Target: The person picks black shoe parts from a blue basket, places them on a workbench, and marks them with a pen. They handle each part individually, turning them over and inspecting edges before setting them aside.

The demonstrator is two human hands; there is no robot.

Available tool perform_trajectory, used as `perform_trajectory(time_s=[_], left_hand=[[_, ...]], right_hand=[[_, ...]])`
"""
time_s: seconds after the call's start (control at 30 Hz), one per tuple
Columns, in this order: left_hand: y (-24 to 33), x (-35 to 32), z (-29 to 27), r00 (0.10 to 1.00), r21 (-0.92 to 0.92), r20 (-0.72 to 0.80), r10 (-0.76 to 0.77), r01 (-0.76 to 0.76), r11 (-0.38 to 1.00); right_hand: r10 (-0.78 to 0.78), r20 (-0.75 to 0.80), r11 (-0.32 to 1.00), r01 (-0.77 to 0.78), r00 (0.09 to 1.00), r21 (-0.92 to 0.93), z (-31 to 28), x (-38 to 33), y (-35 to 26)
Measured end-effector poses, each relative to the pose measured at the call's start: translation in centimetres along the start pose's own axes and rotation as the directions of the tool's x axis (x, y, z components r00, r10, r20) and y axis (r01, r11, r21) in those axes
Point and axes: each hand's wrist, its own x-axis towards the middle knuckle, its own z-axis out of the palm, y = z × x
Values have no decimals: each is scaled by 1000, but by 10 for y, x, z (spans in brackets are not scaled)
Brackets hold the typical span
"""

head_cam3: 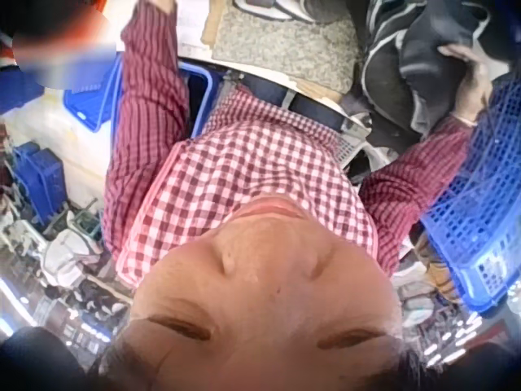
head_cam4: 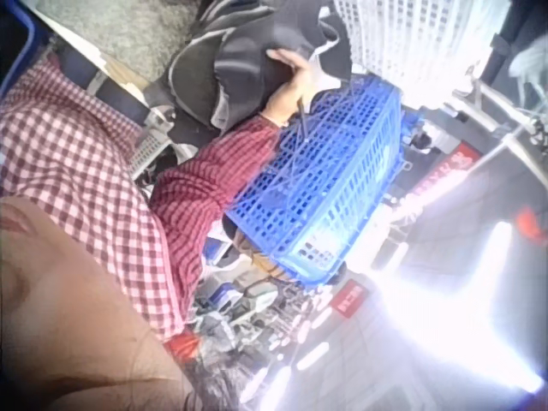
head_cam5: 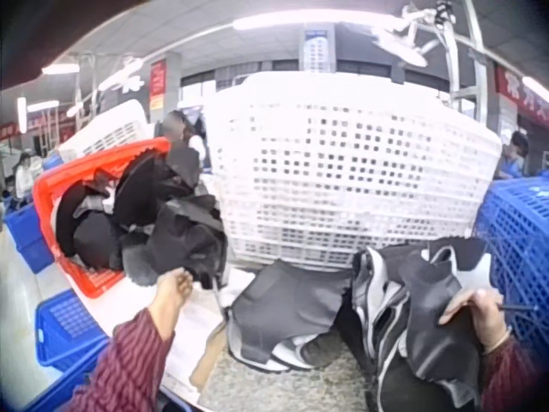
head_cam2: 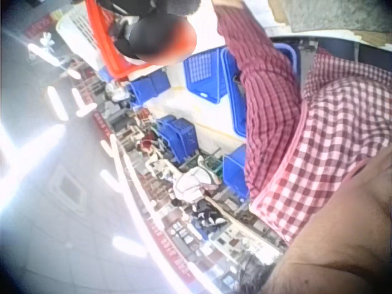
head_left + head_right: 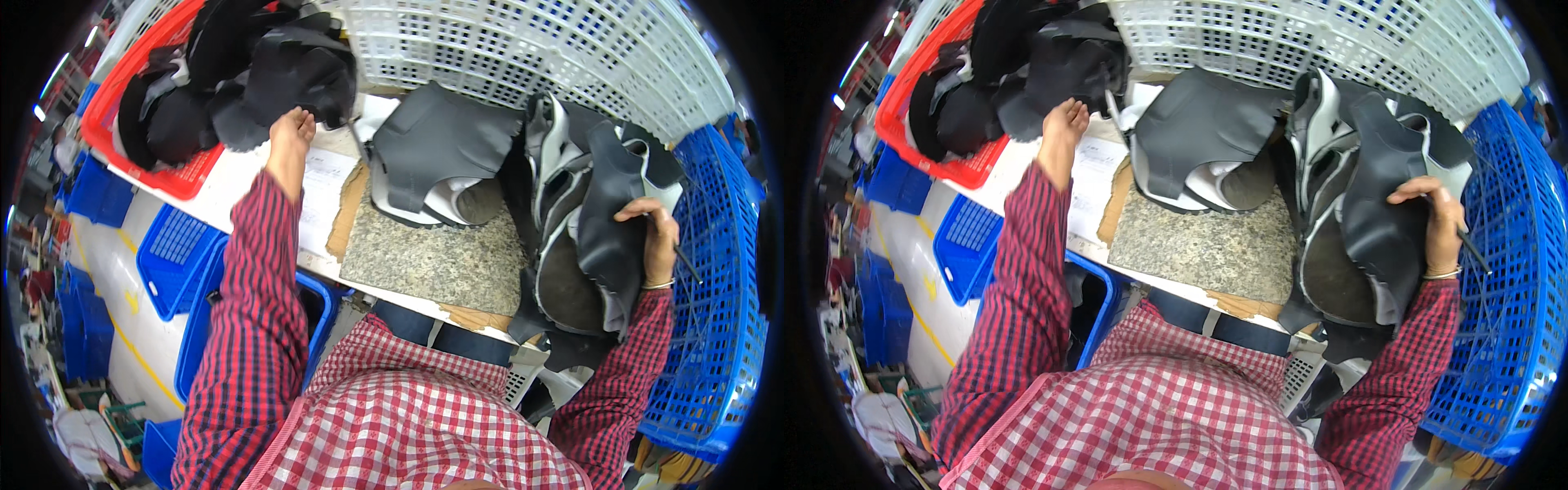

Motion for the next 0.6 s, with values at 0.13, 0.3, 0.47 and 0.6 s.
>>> perform_trajectory(time_s=[0.13, 0.3, 0.47, 0.6], left_hand=[[-72, -190, -7, 252, 29, 652, 715, -951, 309], [-151, -344, 25, 315, 351, 928, -199, -560, 751], [-183, -362, 71, 387, 531, 834, -393, -369, 763], [-189, -374, 83, 295, 457, 889, -351, -517, 723]], right_hand=[[-24, -69, 995, 17, 997, -98, 3, -18, 6], [-104, -336, 994, 84, 936, -74, 8, -16, -4], [-161, -433, 978, 86, 887, -188, 14, -38, -32], [-520, -232, 667, 222, 822, -711, 8, -59, -66]])
